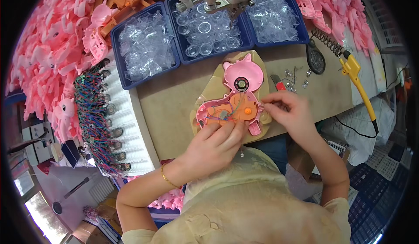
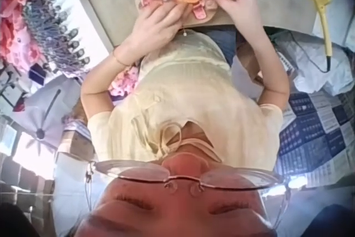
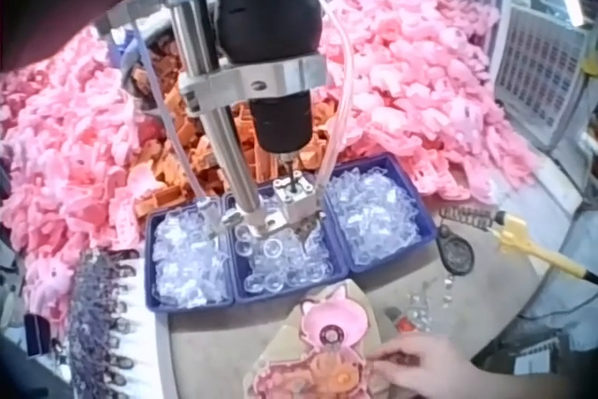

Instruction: Assembling plastic toy ponies by installing electronic components and fastening the housing.

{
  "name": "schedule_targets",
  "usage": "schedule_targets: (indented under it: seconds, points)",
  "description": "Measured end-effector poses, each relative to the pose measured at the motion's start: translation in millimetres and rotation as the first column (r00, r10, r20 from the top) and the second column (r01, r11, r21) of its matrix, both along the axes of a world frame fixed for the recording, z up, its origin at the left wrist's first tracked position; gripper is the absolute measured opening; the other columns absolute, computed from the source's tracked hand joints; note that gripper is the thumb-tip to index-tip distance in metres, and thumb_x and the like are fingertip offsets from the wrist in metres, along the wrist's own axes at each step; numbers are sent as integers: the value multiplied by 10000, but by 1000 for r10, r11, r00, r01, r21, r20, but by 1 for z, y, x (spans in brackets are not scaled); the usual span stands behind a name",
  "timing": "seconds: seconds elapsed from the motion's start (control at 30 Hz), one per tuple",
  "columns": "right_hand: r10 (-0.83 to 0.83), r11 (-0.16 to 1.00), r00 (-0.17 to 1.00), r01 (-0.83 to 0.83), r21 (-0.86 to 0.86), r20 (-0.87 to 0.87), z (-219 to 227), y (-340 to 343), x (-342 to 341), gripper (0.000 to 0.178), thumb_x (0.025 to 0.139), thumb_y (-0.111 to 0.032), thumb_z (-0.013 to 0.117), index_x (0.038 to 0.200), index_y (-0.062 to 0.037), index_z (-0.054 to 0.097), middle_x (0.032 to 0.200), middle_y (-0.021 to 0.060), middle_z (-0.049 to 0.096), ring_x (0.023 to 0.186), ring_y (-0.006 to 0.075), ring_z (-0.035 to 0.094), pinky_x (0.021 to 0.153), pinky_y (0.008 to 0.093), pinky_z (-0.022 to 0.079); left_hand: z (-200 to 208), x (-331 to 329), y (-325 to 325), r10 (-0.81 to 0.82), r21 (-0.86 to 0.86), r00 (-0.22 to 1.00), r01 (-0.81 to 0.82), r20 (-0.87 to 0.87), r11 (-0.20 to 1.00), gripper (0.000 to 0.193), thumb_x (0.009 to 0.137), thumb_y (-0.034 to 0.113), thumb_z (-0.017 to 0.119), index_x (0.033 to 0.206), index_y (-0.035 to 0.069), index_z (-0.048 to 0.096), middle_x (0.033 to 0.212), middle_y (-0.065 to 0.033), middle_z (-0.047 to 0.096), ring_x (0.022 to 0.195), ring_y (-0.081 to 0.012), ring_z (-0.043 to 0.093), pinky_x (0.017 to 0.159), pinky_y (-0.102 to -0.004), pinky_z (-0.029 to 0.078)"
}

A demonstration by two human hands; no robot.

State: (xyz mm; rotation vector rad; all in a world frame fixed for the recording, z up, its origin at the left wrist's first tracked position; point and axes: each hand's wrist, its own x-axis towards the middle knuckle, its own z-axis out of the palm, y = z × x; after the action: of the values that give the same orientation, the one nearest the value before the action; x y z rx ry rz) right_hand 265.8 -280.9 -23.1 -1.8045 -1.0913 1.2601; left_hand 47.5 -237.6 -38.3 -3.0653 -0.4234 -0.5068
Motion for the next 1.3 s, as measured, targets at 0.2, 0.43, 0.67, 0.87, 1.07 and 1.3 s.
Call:
schedule_targets:
  seconds: [0.2, 0.43, 0.67, 0.87, 1.07, 1.3]
  points:
    - [-10, 1000, 999, 11, 18, -51, -1, 9, -2, 124, 808, -58, 651, 920, -5, 656, 815, 37, 651, 687, 90, 572, 630, 239, 447, 8, 3, 4, -53, 32, 997, 54, -56, 998, 471, 635, 136, 562, 1086, 30, 647, 1079, -48, 549, 974, -152, 512, 779, -275, 430]
    - [74, 798, 770, -427, 426, 634, -8, -10, -8, 158, 693, -25, 695, 840, -58, 651, 834, 44, 644, 771, 227, 574, 714, 342, 390, 5, 7, -1, -31, 57, 999, 32, -21, 998, 303, 649, 195, 566, 879, 13, 641, 1080, -83, 547, 993, -181, 494, 763, -273, 393]
    - [-14, 817, 776, -355, 455, 631, -17, -14, -13, 171, 671, -21, 699, 830, -60, 650, 839, 35, 562, 822, 221, 519, 752, 334, 373, 4, 5, -2, -16, -4, 1000, 16, -5, 1000, 319, 654, 191, 567, 904, 8, 645, 1100, -90, 544, 999, -188, 500, 781, -288, 400]
    - [4, 765, 621, -506, 397, 784, -5, -11, -13, 201, 667, -31, 707, 857, -63, 648, 846, 41, 567, 821, 227, 524, 759, 336, 375, 2, 7, -3, -7, -21, 1000, 7, 18, 1000, 326, 646, 189, 568, 906, 10, 645, 1097, -91, 545, 995, -193, 501, 782, -295, 403]
    - [78, 860, 782, -367, 355, 618, -10, -10, -9, 208, 661, -33, 708, 856, -58, 641, 845, 39, 565, 827, 229, 528, 765, 365, 375, 1, 6, -5, 19, -48, 1000, -18, 25, 999, 390, 632, 168, 568, 980, 10, 647, 1083, -77, 550, 970, -181, 513, 783, -303, 415]
    - [19, 724, 606, -557, 407, 795, -8, -13, -11, 226, 657, -25, 704, 870, -44, 633, 843, 43, 565, 778, 224, 533, 751, 356, 368, 0, 6, -3, -1, -22, 999, 2, 53, 1000, 314, 639, 181, 574, 893, 10, 643, 1070, -90, 548, 1001, -190, 498, 775, -284, 407]
